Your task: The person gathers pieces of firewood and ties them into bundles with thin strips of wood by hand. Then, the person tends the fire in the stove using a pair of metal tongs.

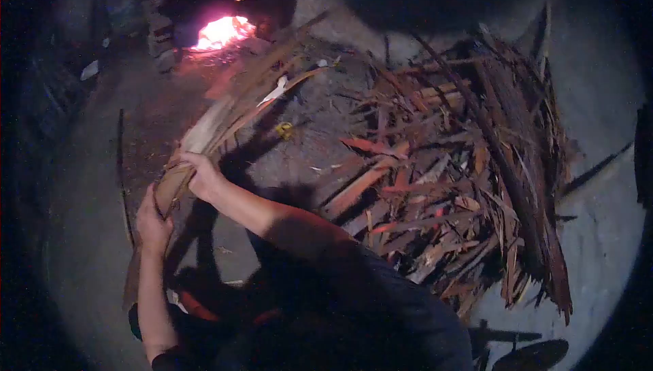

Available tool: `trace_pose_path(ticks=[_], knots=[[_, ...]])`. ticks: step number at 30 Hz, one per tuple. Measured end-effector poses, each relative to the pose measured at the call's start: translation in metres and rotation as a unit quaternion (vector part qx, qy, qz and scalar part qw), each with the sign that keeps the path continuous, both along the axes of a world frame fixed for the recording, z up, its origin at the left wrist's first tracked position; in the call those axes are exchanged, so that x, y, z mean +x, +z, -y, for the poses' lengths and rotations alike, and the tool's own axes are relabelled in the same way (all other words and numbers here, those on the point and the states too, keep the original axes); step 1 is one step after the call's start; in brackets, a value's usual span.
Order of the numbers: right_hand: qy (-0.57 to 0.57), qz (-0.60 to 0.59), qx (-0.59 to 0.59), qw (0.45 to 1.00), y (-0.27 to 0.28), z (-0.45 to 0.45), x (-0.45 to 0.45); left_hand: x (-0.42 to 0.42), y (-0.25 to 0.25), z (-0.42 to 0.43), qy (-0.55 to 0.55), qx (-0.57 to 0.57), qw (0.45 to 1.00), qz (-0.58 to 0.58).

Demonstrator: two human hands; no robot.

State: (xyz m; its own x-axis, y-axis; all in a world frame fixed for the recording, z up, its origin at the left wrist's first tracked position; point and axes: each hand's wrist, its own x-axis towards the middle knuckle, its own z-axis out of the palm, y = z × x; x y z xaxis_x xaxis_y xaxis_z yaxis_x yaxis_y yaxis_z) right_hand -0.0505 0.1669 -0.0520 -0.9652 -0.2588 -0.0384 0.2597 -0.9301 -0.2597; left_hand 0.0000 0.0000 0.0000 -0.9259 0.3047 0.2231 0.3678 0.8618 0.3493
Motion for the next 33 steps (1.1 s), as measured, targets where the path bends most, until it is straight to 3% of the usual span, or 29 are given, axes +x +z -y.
trace_pose_path(ticks=[2, 3, 4, 5, 7, 8, 9, 10, 11, 12, 14, 15, 17, 18, 19, 21, 22, 24, 25, 26, 28, 29, 31, 33], knots=[[-0.075, -0.072, 0.212, 0.972, -0.011, -0.006, -0.001, -0.014, -0.016, 0.017, -0.031, 0.023, 0.993, -0.113], [-0.080, -0.060, 0.249, 0.963, -0.026, -0.074, 0.021, -0.003, -0.044, -0.030, -0.037, 0.060, 0.992, -0.102], [-0.135, -0.266, 0.394, 0.869, -0.016, -0.112, 0.043, 0.000, -0.040, -0.034, -0.027, 0.062, 0.995, -0.066], [-0.169, -0.450, 0.514, 0.711, -0.005, -0.149, 0.066, 0.006, -0.041, -0.040, -0.015, 0.066, 0.997, -0.027], [-0.227, -0.129, 0.731, 0.630, -0.010, -0.215, 0.082, 0.002, -0.044, -0.041, -0.028, 0.093, 0.995, -0.031], [-0.288, 0.069, 0.764, 0.573, -0.017, -0.250, 0.103, 0.004, -0.046, -0.043, -0.002, 0.075, 0.997, 0.005], [-0.520, 0.134, 0.633, 0.558, -0.048, -0.277, 0.115, 0.003, -0.048, -0.042, 0.024, 0.052, 0.998, 0.036], [-0.554, 0.142, 0.755, 0.321, -0.121, -0.342, 0.130, -0.003, -0.058, -0.035, 0.025, 0.051, 0.998, 0.036], [-0.397, 0.336, 0.774, 0.362, -0.072, -0.346, 0.165, -0.009, -0.075, -0.024, 0.014, 0.047, 0.999, -0.012], [-0.394, 0.348, 0.780, 0.340, -0.027, -0.335, 0.196, -0.010, -0.086, -0.018, 0.002, 0.042, 0.997, -0.058], [-0.526, 0.454, 0.683, 0.224, -0.130, -0.397, 0.212, -0.007, -0.086, -0.016, 0.004, 0.026, 0.998, -0.049], [-0.525, 0.459, 0.680, 0.224, -0.141, -0.408, 0.214, -0.007, -0.085, -0.016, 0.006, 0.013, 0.999, -0.046], [-0.421, 0.584, 0.634, 0.281, -0.147, -0.432, 0.218, -0.004, -0.083, -0.018, 0.005, 0.005, 1.000, -0.030], [-0.346, 0.579, 0.672, 0.306, -0.130, -0.435, 0.223, -0.004, -0.081, -0.020, 0.011, 0.000, 1.000, -0.014], [-0.346, 0.582, 0.670, 0.305, -0.145, -0.449, 0.221, -0.002, -0.078, -0.023, 0.008, -0.001, 1.000, -0.013], [-0.404, 0.639, 0.412, 0.509, -0.217, -0.502, 0.215, -0.001, -0.073, -0.029, -0.005, 0.015, 0.999, 0.039], [-0.308, 0.434, 0.736, 0.419, -0.251, -0.518, 0.229, -0.004, -0.076, -0.028, -0.005, 0.015, 0.999, 0.037], [-0.484, 0.405, 0.424, 0.649, -0.203, -0.468, 0.203, -0.009, -0.091, -0.018, -0.035, 0.033, 0.999, 0.001], [-0.462, 0.351, 0.401, 0.709, -0.198, -0.452, 0.188, -0.014, -0.103, -0.012, -0.033, 0.037, 0.999, 0.000], [-0.366, 0.328, 0.391, 0.778, -0.200, -0.443, 0.181, -0.020, -0.117, -0.004, -0.028, 0.049, 0.998, -0.018], [-0.425, 0.269, 0.440, 0.744, -0.216, -0.406, 0.149, -0.017, -0.120, -0.006, -0.026, 0.058, 0.998, -0.027], [-0.424, 0.273, 0.439, 0.744, -0.196, -0.393, 0.150, -0.013, -0.106, -0.015, -0.016, 0.049, 0.999, -0.001], [-0.409, 0.335, 0.526, 0.666, -0.141, -0.361, 0.148, -0.012, -0.100, -0.013, -0.004, 0.038, 0.999, 0.024], [-0.417, 0.278, 0.582, 0.640, -0.279, -0.420, 0.153, -0.016, -0.108, -0.003, -0.003, 0.018, 1.000, -0.014]])
